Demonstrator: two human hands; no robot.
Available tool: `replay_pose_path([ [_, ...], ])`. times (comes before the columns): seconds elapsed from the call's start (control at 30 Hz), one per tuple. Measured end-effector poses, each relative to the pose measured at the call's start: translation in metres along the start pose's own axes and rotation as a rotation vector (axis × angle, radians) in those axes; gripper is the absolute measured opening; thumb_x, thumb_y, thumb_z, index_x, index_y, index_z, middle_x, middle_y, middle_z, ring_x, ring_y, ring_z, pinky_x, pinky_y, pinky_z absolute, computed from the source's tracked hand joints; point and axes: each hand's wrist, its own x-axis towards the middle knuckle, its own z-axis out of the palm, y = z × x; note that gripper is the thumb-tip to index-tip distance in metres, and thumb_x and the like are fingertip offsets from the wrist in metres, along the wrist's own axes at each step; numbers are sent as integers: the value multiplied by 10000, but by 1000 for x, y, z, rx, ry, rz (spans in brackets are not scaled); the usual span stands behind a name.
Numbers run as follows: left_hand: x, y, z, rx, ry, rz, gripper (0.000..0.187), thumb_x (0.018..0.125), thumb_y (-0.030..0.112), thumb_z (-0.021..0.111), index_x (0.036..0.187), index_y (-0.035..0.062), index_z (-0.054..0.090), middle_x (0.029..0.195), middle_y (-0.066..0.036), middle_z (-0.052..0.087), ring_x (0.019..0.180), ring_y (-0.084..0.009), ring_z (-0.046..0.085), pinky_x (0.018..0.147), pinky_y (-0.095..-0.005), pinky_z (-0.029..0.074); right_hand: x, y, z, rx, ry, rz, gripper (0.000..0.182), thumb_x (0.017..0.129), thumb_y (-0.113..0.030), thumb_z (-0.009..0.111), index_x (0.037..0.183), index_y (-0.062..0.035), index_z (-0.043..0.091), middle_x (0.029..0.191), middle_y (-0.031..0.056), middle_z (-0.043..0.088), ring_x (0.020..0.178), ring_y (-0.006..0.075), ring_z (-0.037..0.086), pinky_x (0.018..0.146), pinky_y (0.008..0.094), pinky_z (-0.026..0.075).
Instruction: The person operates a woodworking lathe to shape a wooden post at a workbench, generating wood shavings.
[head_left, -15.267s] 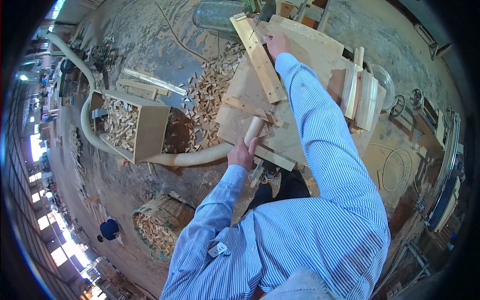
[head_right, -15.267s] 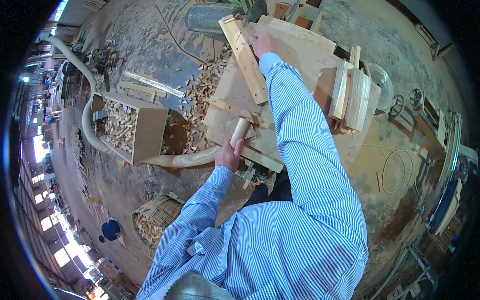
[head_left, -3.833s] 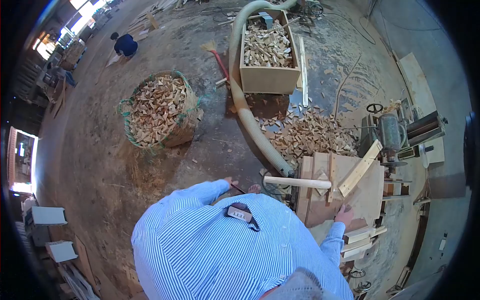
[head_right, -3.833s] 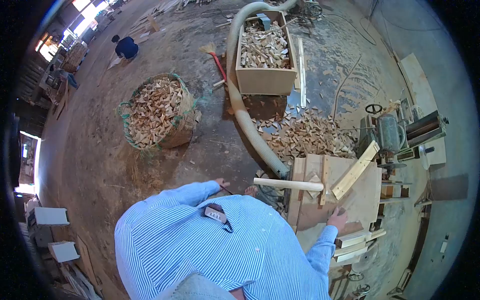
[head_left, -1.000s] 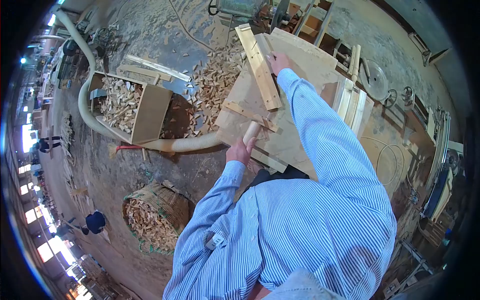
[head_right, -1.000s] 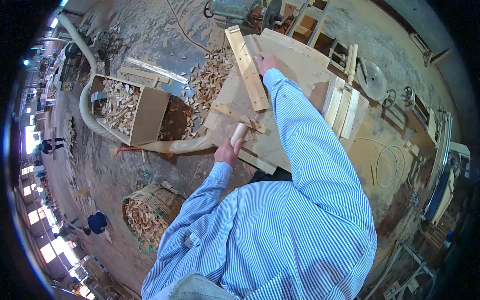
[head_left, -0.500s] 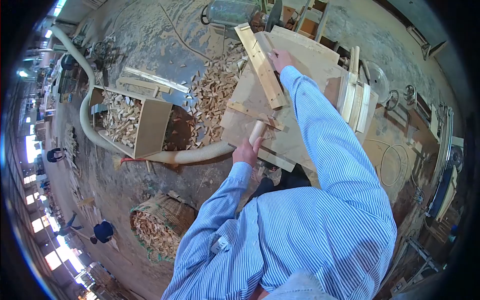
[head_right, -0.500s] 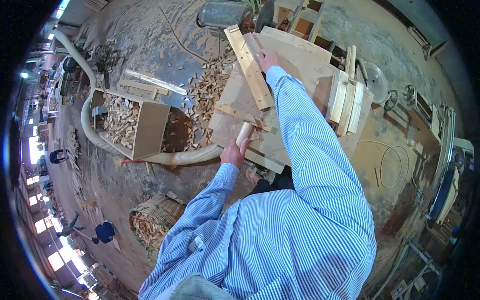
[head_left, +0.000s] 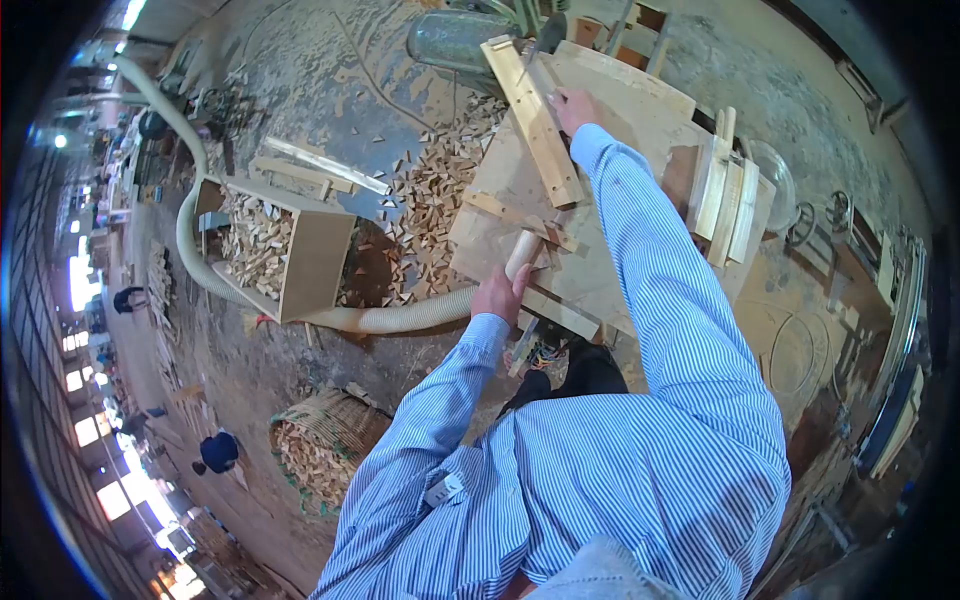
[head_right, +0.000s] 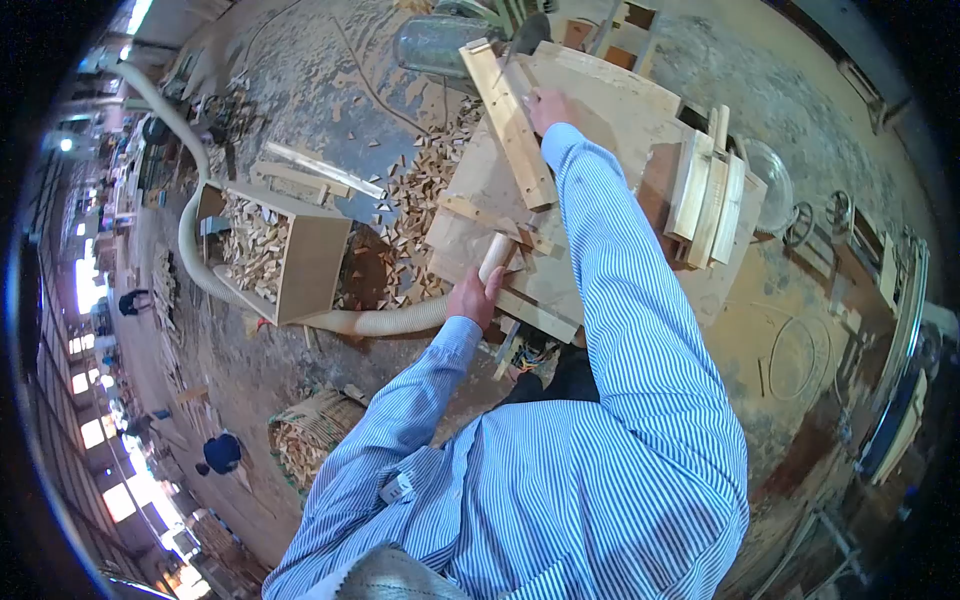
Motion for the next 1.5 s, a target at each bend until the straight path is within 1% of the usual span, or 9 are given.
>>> replay_pose_path([
  [0.2,17,3,5,-134,-113,-138,808,914,766,500,1270,56,651,1020,-263,724,945,-441,708,833,-529,556,24,29,9,252,-81,0,412,976,-336,600,1296,-94,695,1277,167,704,1169,326,669,994,448,517],
  [0.3,4,5,-5,-93,9,-36,723,948,725,487,1157,52,650,931,-253,726,858,-469,704,778,-555,560,42,40,16,234,-206,13,490,1023,-403,538,1306,-22,660,1269,196,697,1156,330,677,984,427,525],
  [0.4,-10,2,1,-123,115,45,689,962,705,487,1105,47,633,880,-259,718,825,-476,698,747,-559,560,42,49,12,-56,-71,-318,476,1031,-367,551,1330,-8,642,1241,211,701,1140,375,670,966,430,523],
  [0.83,-54,-39,-14,-96,105,32,725,980,707,439,1020,4,615,891,-261,710,841,-456,697,753,-542,552,-44,-4,0,-92,-233,-113,595,978,-473,619,1429,-85,593,1289,189,693,1170,318,672,1000,408,506],
  [0.9,-57,-43,-15,-100,86,30,731,975,712,440,1031,5,618,905,-262,711,854,-455,697,767,-541,551,-57,2,9,-3,-88,-175,556,915,-449,703,1412,-211,633,1082,183,744,967,325,710,874,461,537],
  [1.0,-60,-65,-9,-86,35,-1,742,955,725,455,1062,11,626,946,-267,713,892,-452,697,797,-537,550,-69,10,17,56,-222,-84,590,907,-447,691,1362,-77,630,1133,198,741,1027,367,703,905,468,536],
  [1.03,-61,-66,-4,-62,8,-41,750,941,734,468,1081,15,631,971,-272,713,918,-450,696,813,-533,549,-73,16,26,-34,14,-181,564,878,-445,712,1287,-58,666,1056,211,750,984,395,702,881,499,539],
  [1.23,-83,-80,-9,-49,-81,-127,756,922,750,487,1142,46,649,1038,-265,716,977,-453,693,850,-546,544,-136,-54,-29,-136,-73,-63,537,913,-523,649,1193,-70,717,1124,220,676,1087,416,634,965,519,497],
  [1.5,-101,-96,-5,-41,27,-41,663,967,676,514,1114,35,601,916,-286,716,879,-483,696,779,-566,555,-162,-29,30,-88,74,-51,485,944,-450,668,1222,-57,726,1116,232,690,1061,414,653,954,492,512],
])
